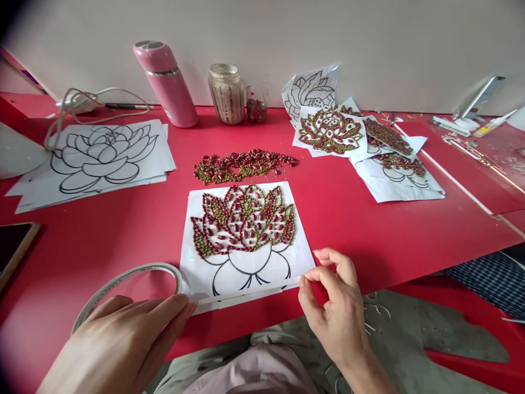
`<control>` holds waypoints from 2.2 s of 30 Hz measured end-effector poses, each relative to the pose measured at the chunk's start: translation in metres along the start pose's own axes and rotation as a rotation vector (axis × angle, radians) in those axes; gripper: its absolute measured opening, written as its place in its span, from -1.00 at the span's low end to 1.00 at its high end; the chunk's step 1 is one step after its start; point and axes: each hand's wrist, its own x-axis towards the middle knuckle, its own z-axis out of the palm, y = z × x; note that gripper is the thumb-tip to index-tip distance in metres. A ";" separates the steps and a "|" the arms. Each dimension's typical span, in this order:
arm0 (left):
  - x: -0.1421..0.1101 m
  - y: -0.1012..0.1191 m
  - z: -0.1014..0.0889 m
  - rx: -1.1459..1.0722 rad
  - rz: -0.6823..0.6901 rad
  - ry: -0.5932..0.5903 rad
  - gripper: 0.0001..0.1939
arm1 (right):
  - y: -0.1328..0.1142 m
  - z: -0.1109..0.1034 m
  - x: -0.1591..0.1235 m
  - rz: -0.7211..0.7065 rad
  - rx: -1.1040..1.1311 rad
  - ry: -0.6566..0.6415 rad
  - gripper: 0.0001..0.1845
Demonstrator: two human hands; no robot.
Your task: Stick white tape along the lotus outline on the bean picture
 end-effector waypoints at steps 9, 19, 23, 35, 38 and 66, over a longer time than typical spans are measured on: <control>0.007 0.002 0.000 -0.037 -0.087 -0.152 -0.69 | 0.005 -0.001 0.010 0.019 -0.001 -0.133 -0.90; 0.008 0.000 0.003 -0.069 -0.088 -0.195 -0.68 | 0.005 -0.004 0.011 0.052 -0.004 -0.268 -0.86; 0.007 0.001 0.000 -0.070 -0.093 -0.245 -0.67 | 0.005 -0.006 0.010 0.020 -0.006 -0.272 -0.87; 0.014 0.004 -0.004 -0.021 -0.095 -0.319 -0.65 | 0.005 -0.006 0.010 0.024 -0.020 -0.270 -0.85; 0.012 0.003 -0.004 -0.051 -0.101 -0.350 -0.66 | 0.006 -0.007 0.009 0.013 -0.018 -0.279 -0.85; 0.014 0.000 0.002 -0.039 -0.039 -0.245 -0.67 | 0.004 -0.006 0.014 0.093 0.033 -0.261 -0.85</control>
